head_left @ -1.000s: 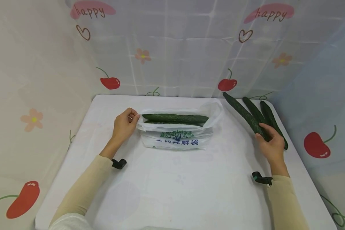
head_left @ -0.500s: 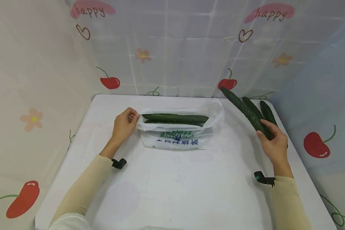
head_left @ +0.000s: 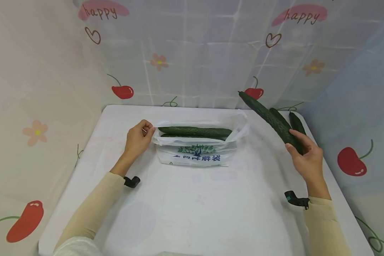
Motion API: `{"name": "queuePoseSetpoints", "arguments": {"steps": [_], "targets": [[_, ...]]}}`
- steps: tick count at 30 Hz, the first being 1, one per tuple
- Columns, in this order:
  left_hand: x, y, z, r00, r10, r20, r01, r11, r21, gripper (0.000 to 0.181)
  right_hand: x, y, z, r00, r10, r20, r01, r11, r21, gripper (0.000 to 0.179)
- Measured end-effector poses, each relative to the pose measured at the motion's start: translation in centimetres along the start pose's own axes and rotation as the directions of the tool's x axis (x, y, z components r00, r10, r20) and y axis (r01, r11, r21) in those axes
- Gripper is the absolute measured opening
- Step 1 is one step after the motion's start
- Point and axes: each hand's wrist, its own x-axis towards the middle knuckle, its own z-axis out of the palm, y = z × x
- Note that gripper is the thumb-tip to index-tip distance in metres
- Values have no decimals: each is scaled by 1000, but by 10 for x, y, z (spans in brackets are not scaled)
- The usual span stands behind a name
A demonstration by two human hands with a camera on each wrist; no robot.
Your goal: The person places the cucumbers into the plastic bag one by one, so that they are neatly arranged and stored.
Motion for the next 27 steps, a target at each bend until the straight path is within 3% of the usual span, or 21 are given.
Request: {"name": "queuePoseSetpoints", "arguments": {"steps": [13, 20, 27], "targets": [[-1, -2, 1, 1000, 13, 1, -13, 1000, 3, 15, 1, -22, 6, 990, -122, 73, 115, 989, 96, 53], [0, -3, 1, 1000, 14, 2, -14, 1000, -2, 15, 6, -29, 13, 965, -221, 139, 200, 968, 149, 54], [1, -3, 1, 1000, 20, -2, -20, 1000, 2, 16, 9, -38, 22, 943, -254, 216, 220, 960, 171, 54]]}}
